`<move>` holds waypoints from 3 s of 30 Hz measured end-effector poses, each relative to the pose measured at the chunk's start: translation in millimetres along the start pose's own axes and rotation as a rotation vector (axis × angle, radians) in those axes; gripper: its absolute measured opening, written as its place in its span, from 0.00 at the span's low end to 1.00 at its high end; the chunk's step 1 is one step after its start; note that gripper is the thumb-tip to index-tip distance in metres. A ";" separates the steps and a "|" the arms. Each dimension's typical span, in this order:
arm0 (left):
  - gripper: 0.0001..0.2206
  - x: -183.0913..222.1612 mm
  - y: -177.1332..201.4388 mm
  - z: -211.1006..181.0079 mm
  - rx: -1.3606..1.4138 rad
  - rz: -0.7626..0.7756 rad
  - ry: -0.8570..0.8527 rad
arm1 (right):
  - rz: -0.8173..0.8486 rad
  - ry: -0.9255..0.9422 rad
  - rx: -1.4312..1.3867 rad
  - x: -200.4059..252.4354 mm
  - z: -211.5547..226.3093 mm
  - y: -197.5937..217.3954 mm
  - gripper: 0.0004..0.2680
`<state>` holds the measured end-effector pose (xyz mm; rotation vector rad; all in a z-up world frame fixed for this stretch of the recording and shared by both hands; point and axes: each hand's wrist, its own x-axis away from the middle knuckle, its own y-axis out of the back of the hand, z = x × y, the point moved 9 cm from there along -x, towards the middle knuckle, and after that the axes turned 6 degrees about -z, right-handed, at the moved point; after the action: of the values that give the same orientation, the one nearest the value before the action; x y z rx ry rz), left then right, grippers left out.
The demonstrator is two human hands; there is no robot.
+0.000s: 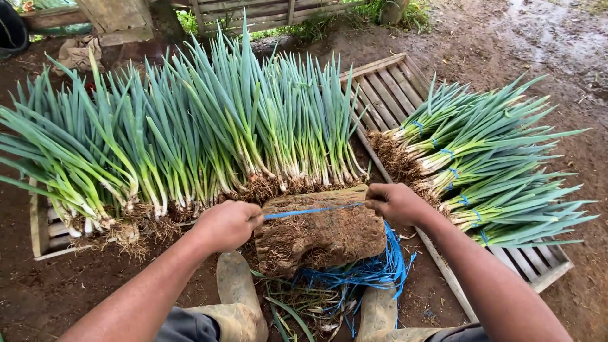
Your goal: The person is bundling harvested green onions and tying them securely with blue plastic strips.
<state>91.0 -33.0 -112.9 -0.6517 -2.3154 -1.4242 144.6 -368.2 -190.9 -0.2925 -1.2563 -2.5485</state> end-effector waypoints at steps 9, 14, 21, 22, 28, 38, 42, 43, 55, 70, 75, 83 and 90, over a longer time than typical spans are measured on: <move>0.14 -14.1 -17.6 38.5 -0.164 0.098 0.098 | 0.159 -0.125 0.165 -32.3 -56.4 -58.7 0.05; 0.16 -20.4 -20.0 67.6 -0.292 0.023 0.172 | 0.173 -0.072 0.549 -40.0 -46.5 -75.8 0.09; 0.34 22.5 13.1 -13.1 0.026 0.001 0.060 | 0.197 0.470 0.420 -7.6 103.5 -96.0 0.09; 0.34 25.3 13.8 -20.5 0.024 0.002 0.058 | 0.195 0.468 0.420 -1.8 122.1 -89.0 0.09; 0.14 19.1 -3.1 -27.8 0.240 0.016 -0.063 | 0.106 0.696 0.123 12.6 186.7 -32.5 0.07; 0.17 2.2 -17.3 40.8 -0.154 0.076 0.185 | 0.097 0.162 0.078 -36.6 1.9 -112.9 0.04; 0.25 7.9 -5.6 30.2 -0.066 0.081 0.197 | 0.145 0.039 0.160 -26.2 -5.2 -144.7 0.04; 0.25 10.2 -3.1 23.8 -0.068 0.083 0.195 | 0.144 0.036 0.158 -28.1 -10.9 -146.2 0.04; 0.31 -6.1 9.3 -2.2 -0.169 0.159 0.228 | -0.210 -0.292 -0.004 -96.9 -66.3 -50.8 0.09; 0.32 -44.1 45.0 -20.8 -0.129 0.120 0.250 | 0.077 -0.279 -0.170 -202.6 49.7 -187.0 0.27; 0.33 -46.4 44.6 -11.9 -0.131 0.133 0.239 | 0.167 -0.353 -0.457 -194.7 63.7 -169.4 0.31; 0.27 -17.7 58.2 -43.7 -0.012 0.063 0.149 | 0.113 -0.248 -1.034 -198.8 16.5 -156.6 0.16; 0.27 -0.7 53.5 -56.6 -0.010 0.046 0.078 | 0.037 -0.416 -1.025 -137.5 54.8 -140.4 0.26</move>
<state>123.7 -63.1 -49.0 -0.6365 -2.2206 -1.4164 229.1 -220.6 -303.5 -1.0591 0.1036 -2.9529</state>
